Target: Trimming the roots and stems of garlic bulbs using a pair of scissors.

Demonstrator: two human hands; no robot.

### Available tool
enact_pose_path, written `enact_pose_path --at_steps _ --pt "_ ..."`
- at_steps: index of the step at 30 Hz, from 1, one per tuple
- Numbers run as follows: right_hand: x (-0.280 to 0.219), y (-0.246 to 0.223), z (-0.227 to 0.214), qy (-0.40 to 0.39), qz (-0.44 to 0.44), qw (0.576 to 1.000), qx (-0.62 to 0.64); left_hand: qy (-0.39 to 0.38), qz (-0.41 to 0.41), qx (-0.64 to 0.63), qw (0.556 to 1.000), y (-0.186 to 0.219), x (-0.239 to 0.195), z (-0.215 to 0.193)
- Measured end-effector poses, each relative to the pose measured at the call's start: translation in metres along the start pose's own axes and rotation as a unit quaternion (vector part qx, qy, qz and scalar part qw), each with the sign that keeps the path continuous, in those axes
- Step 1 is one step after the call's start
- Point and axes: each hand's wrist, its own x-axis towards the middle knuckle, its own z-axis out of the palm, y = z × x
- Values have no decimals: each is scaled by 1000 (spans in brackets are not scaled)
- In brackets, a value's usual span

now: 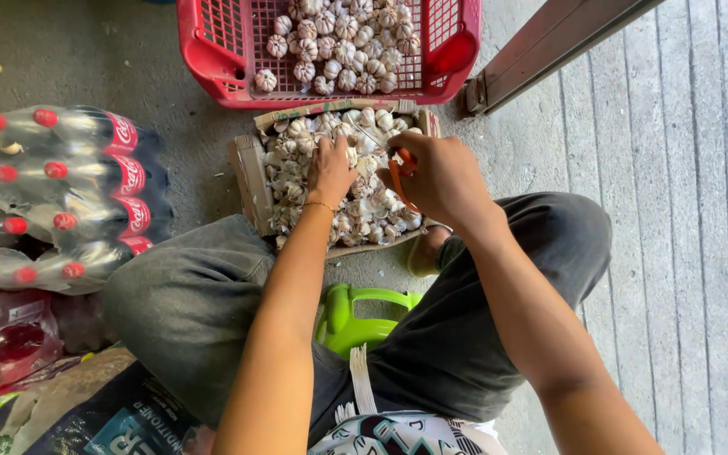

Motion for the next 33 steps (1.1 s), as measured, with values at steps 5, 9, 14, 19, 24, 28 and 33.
enact_pose_path --at_steps 5,9,14,19,24,28,33 --pt "8 0 5 -27 -6 999 -31 25 55 -167 984 -26 -3 22" --pt "3 3 20 -61 -1 997 -46 -3 55 -276 960 1 -44 -41" --pt "-7 -11 32 -116 11 990 -86 -24 117 -309 944 30 -85 -133" --pt "-20 -12 54 -91 -38 995 -25 -8 124 -431 894 8 -107 -137" --pt "-29 -16 67 -59 -71 995 -22 -56 64 -596 799 15 -127 -156" --pt "-30 -17 73 -27 -91 995 -12 -71 23 -609 790 15 -131 -150" --pt "-31 -20 66 -5 -101 994 48 -69 27 -606 792 22 -130 -158"
